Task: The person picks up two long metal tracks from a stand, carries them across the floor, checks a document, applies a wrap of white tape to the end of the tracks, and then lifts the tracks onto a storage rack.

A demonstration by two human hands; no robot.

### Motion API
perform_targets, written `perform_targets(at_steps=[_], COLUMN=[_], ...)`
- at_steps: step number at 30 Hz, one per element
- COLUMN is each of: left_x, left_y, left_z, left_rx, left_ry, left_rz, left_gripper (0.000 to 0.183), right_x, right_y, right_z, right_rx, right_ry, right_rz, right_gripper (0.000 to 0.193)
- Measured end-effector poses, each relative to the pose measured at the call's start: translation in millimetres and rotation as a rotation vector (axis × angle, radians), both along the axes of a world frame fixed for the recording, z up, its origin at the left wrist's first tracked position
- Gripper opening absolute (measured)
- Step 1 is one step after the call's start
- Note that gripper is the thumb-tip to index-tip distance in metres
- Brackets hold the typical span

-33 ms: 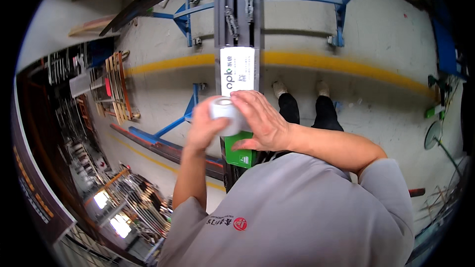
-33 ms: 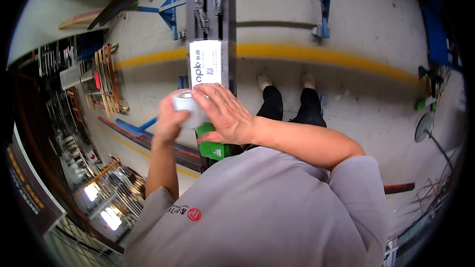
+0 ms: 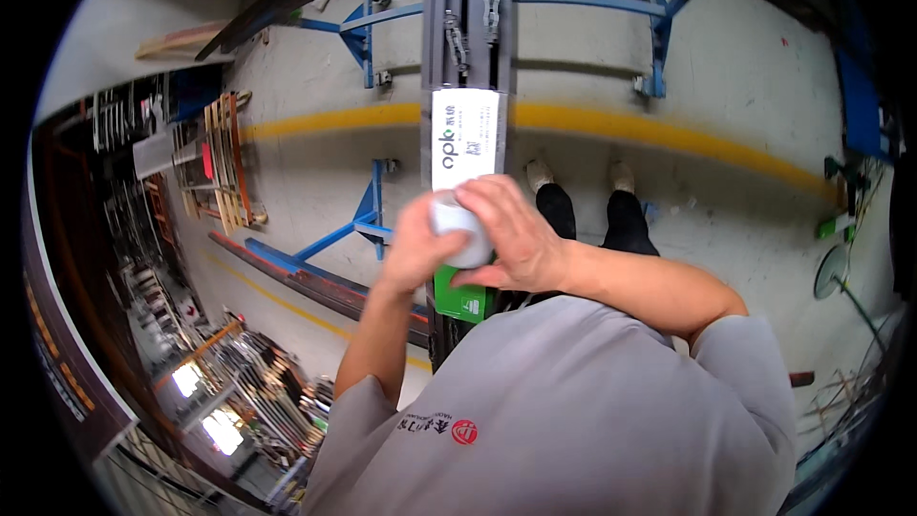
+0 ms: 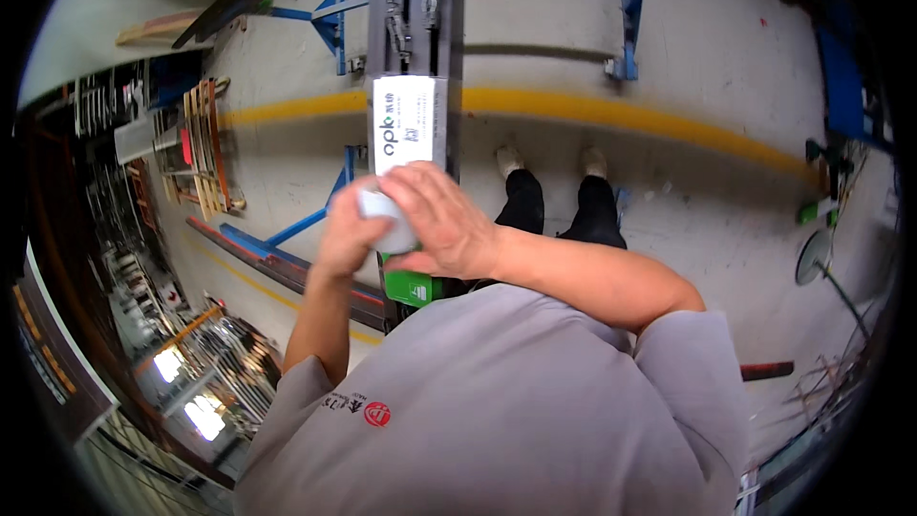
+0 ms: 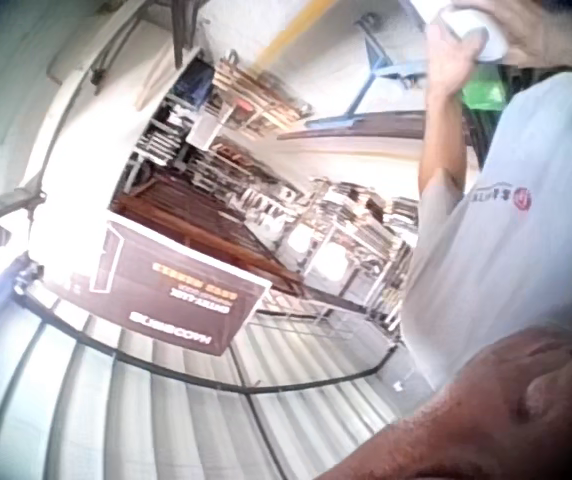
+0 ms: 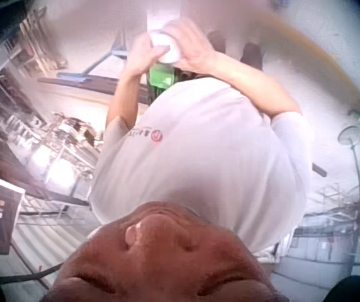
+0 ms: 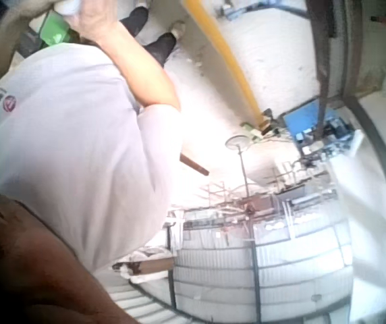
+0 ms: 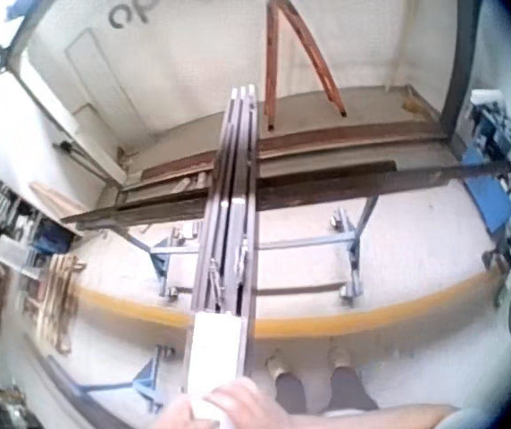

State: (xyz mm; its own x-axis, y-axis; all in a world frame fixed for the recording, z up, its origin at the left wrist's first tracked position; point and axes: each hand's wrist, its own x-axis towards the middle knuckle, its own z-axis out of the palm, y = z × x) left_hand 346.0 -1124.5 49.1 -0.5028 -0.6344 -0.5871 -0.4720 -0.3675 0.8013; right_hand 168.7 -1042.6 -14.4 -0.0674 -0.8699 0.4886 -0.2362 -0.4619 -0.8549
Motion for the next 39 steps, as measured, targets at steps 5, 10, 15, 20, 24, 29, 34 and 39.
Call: perform_targets(at_steps=[5,10,15,20,24,29,34,39], left_x=[68.3,90.8,80.3,85.2,62.6,32.2,-175.9,-441.3], left_y=[-38.2,-77.9,-29.8,-51.9,-79.1,-112.3,-76.0,-13.3], left_z=[-75.9,-195.1,-202.1,-187.6,-153.1,-157.0,-92.5,-117.0], left_rx=[-0.064,0.261,0.461,0.261,0.256,-0.303,-1.134,-1.052], left_ry=[0.366,-0.114,0.218,0.144,0.122,-0.323,-0.257,0.090], left_rz=[0.431,0.445,0.563,0.381,0.352,0.351,0.186,-0.382], left_gripper=[0.048,0.055,0.050,0.054,0.064,0.055,0.044,0.028], right_x=[-51.5,-74.3,-86.2,-131.4,-197.1,-273.1,-329.6,-395.3], right_y=[33.8,110.3,185.2,205.1,231.9,276.1,310.4,312.7], right_z=[13.6,-11.5,-46.7,-32.6,-20.9,-41.2,-57.4,-61.9], right_rx=[0.218,0.886,0.878,0.843,0.712,0.380,0.089,0.094], right_ry=[0.156,-0.239,-0.547,-0.620,-0.827,-1.207,-1.428,-1.510], right_rz=[-0.003,-0.368,-0.576,-0.632,-0.625,-0.484,-0.430,-0.667], right_gripper=[0.078,0.063,0.047,0.050,0.048,0.047,0.051,0.046])
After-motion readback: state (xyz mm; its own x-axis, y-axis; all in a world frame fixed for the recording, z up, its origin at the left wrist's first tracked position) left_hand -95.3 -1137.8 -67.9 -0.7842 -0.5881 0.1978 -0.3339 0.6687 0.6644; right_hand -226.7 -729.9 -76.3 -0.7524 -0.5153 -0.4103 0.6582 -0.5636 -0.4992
